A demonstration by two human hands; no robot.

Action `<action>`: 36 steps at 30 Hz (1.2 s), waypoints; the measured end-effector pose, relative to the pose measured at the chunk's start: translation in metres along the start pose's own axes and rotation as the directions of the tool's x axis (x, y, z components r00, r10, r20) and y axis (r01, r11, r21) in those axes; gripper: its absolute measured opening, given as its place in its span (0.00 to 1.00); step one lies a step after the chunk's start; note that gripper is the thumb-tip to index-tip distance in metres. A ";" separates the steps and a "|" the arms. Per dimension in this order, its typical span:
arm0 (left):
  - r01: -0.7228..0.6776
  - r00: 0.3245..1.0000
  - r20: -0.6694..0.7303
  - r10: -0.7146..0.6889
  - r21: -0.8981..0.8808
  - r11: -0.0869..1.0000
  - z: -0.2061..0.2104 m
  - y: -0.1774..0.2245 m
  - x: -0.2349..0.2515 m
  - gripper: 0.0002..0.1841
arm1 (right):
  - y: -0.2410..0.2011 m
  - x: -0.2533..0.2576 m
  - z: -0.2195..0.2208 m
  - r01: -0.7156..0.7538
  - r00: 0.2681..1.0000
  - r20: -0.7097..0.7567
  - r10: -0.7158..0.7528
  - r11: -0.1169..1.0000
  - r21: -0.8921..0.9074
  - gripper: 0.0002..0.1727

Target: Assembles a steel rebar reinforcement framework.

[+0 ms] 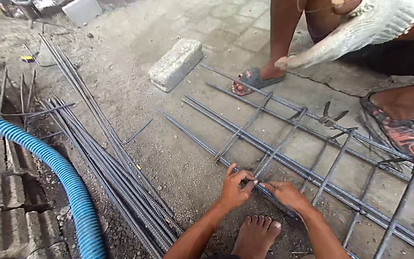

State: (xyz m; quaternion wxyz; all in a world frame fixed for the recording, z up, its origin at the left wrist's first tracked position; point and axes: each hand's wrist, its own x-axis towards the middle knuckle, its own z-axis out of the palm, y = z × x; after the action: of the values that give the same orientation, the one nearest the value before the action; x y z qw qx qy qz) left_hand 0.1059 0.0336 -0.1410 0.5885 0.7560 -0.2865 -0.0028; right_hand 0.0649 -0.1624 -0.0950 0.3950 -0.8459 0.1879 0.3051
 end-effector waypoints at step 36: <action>0.048 0.998 -0.048 -0.047 0.033 0.998 0.008 -0.005 -0.009 0.08 | -0.022 -0.025 0.030 -0.021 0.980 -0.194 0.050 0.989 0.148 0.35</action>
State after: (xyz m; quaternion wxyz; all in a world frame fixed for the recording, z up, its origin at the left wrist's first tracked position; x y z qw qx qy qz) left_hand 0.0983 0.0311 -0.1509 0.5818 0.7725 -0.2546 0.0059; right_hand 0.0482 -0.1235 -0.0810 0.4294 -0.8375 0.2631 0.2121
